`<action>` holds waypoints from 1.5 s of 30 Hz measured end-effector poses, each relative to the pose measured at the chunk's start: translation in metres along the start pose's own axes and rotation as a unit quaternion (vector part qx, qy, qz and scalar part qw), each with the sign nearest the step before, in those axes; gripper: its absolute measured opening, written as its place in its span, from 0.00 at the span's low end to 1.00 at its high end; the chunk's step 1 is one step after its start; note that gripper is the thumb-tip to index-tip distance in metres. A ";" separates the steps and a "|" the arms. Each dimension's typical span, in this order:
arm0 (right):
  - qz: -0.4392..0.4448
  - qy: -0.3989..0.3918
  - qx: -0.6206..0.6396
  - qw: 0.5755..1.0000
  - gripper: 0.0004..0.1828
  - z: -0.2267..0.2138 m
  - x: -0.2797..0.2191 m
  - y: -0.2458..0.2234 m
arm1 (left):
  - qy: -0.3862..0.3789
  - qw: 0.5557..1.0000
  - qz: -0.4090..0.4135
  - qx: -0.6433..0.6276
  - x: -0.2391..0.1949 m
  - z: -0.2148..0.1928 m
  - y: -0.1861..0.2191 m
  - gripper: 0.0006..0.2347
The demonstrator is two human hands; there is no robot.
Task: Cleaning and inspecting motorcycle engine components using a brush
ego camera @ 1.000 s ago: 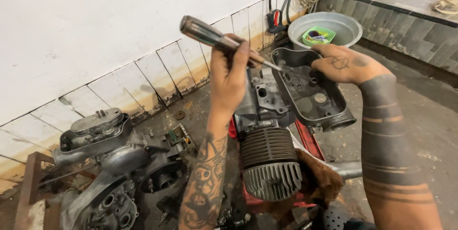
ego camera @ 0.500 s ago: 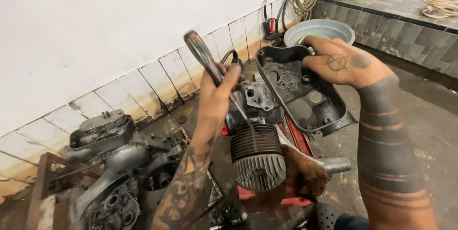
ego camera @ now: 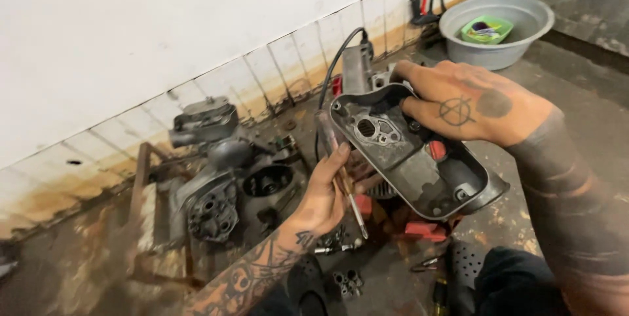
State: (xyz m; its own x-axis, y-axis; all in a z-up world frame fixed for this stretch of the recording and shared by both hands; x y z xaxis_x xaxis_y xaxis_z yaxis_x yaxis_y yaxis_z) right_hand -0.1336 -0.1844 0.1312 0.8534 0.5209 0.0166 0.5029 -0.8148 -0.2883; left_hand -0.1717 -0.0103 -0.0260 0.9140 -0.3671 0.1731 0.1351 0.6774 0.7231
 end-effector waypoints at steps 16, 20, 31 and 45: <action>0.030 -0.019 0.031 0.999 0.20 0.129 -0.057 0.005 | 0.054 0.983 -0.160 0.071 -0.080 -0.029 -0.053 0.20; -0.111 0.078 0.037 0.990 0.26 0.137 -0.059 0.007 | 0.030 0.975 -0.165 0.144 -0.079 -0.023 -0.050 0.22; -0.229 0.170 -0.119 0.951 0.12 0.147 -0.071 -0.001 | 0.051 0.960 -0.209 0.180 -0.065 -0.033 -0.063 0.15; -0.281 0.049 -0.142 0.948 0.09 0.204 -0.056 -0.010 | 0.033 0.958 -0.186 0.216 -0.052 -0.043 -0.057 0.17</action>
State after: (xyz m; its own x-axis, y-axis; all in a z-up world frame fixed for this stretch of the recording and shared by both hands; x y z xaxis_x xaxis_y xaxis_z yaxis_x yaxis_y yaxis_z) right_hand -0.2144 -0.1538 -0.0621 0.4406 0.8787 0.1836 0.8870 -0.4576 0.0617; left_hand -0.2100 -0.0025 -0.1051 0.8572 -0.4812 -0.1833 0.2986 0.1744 0.9383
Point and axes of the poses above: each hand's wrist, its own x-axis towards the middle knuckle, its own z-axis out of the palm, y = z × x, the point moved 6 cm from there along x, towards the middle knuckle, and after that the axes turned 7 degrees about -y, right-handed, at the moved point
